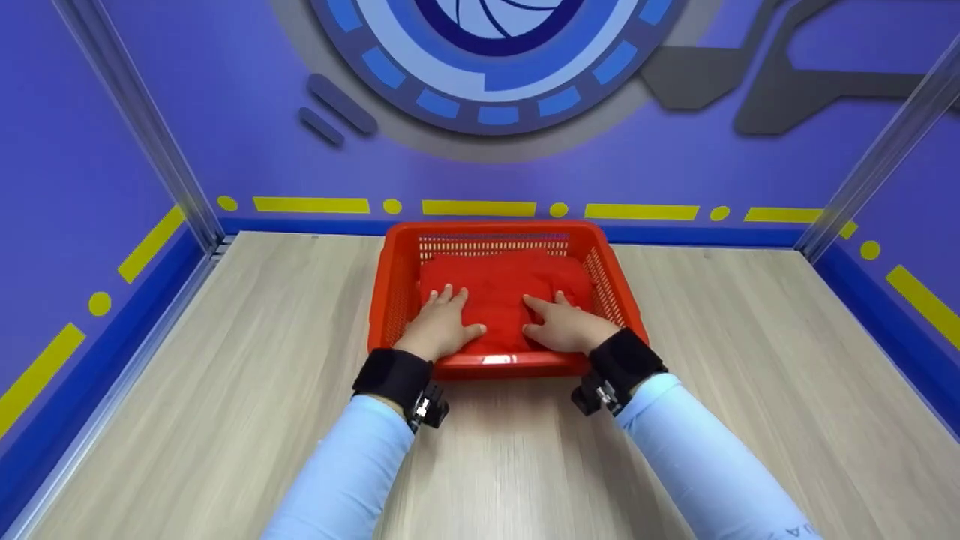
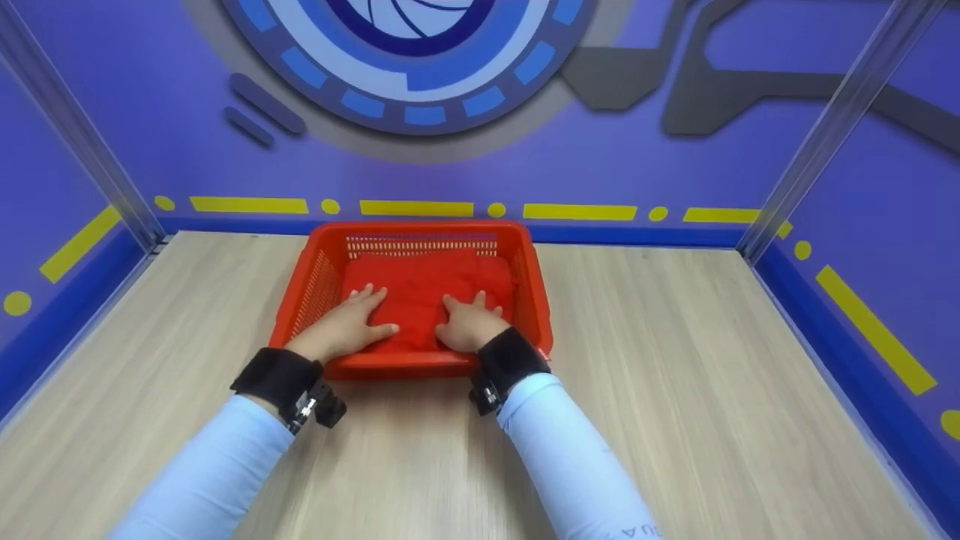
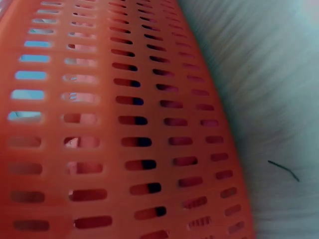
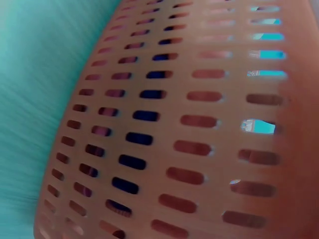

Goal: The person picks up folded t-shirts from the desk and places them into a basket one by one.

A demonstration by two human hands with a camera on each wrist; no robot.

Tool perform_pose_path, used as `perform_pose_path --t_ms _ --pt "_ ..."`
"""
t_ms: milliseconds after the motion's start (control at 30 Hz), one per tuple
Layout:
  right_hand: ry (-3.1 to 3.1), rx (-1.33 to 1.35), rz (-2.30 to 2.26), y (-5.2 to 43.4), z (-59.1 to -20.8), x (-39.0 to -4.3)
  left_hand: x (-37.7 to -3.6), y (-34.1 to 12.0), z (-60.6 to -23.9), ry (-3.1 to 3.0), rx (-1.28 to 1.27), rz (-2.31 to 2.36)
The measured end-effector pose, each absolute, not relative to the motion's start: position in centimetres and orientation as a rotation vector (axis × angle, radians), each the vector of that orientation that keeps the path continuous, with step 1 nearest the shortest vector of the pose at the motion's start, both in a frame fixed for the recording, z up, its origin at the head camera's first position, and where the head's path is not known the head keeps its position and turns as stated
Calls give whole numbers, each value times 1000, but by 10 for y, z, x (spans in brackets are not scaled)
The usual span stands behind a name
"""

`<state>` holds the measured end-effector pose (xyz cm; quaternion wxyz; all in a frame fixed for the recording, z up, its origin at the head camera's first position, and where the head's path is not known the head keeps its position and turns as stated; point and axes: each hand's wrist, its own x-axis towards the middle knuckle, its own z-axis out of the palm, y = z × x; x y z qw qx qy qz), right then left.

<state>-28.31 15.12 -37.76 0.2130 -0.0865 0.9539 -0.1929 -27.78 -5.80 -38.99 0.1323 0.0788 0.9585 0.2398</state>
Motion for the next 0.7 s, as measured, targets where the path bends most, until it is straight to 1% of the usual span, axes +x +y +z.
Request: perform_pose_path --t_ms 200,467,567,700 --pt "2653 -264 -569 153 -382 -283 -280 -59 -392 2761 241 734" --pt "2726 -301 -682 156 -386 -283 -278 -59 -391 2744 153 770" --pt "2781 -332 -744 157 -388 -283 -278 -58 -392 2829 122 793" --pt "2850 -388 -818 160 -387 -280 -276 -56 -394 3086 128 841"
